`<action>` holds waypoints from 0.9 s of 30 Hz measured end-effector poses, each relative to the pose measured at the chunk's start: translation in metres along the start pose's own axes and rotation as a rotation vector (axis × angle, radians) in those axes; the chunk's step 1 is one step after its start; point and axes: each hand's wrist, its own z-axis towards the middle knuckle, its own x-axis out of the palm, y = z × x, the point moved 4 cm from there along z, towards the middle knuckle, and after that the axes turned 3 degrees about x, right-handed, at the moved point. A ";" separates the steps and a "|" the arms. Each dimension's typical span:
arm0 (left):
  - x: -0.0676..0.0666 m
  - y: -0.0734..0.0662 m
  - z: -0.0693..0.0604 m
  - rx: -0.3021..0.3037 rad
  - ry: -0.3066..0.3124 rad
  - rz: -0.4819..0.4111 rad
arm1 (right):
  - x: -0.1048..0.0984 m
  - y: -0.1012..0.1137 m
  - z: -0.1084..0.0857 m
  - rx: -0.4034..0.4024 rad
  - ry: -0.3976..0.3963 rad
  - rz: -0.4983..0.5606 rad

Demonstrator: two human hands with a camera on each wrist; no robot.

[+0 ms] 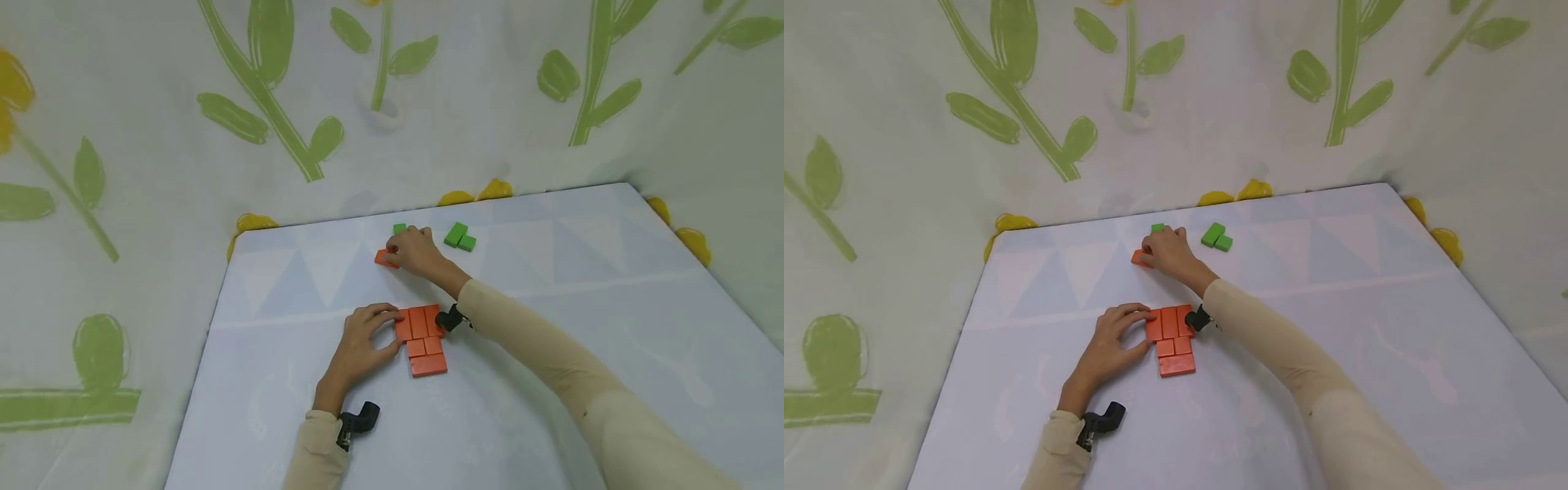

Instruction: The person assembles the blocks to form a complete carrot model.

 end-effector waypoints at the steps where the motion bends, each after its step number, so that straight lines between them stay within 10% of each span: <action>1: -0.001 0.000 0.000 0.003 -0.001 0.002 | -0.001 0.002 0.000 -0.013 -0.009 0.000; 11: 0.005 -0.001 0.003 -0.005 0.021 -0.020 | -0.003 -0.007 -0.017 -0.116 -0.026 -0.118; 27: -0.001 -0.001 0.000 -0.018 0.027 0.000 | -0.029 0.000 -0.067 -0.224 -0.109 0.092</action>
